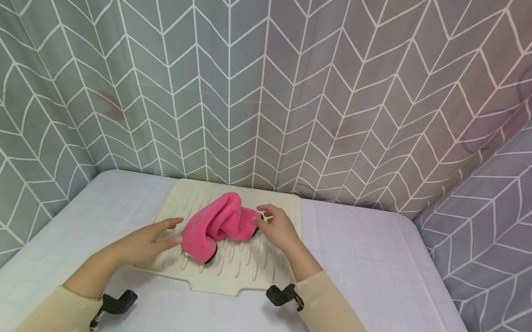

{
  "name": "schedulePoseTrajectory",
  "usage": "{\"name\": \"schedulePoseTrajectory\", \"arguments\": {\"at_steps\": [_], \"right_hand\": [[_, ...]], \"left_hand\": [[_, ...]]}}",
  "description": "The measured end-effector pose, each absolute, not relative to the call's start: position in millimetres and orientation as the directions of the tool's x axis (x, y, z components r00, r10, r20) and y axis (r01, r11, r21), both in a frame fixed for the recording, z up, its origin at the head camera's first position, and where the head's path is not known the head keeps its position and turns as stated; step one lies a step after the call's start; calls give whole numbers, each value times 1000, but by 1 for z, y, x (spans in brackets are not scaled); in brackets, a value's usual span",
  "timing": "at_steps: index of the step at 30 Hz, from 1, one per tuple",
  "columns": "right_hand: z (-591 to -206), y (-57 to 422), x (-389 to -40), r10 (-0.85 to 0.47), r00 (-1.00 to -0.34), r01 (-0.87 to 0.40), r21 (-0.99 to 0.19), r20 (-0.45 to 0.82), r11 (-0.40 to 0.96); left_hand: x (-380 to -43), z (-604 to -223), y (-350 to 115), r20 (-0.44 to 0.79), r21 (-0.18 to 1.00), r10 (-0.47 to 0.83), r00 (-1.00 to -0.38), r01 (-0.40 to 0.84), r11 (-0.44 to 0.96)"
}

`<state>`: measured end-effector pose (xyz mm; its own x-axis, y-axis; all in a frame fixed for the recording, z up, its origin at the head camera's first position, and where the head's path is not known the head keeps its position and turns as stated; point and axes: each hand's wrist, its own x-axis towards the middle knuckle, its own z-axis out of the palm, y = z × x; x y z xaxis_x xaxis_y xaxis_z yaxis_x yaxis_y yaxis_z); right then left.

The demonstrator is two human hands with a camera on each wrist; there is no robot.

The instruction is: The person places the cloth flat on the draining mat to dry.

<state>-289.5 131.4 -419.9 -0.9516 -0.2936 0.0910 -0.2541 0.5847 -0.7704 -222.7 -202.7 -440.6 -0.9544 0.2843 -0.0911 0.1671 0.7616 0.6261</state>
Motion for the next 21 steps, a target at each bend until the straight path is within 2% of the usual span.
{"name": "schedulePoseTrajectory", "arguments": {"at_steps": [13,17,21], "right_hand": [[-431,129,-287,-307,-945,-111,-780,-108,615],[-435,127,-288,-328,-939,-118,-798,-103,591],[-435,124,-290,-355,-934,-166,-822,-47,545]], "left_hand": [[-224,-445,-185,-124,751,265,-956,84,655],[-226,-448,-183,-110,758,243,-964,77,648],[-229,-450,-181,-76,784,222,-972,79,615]]}}
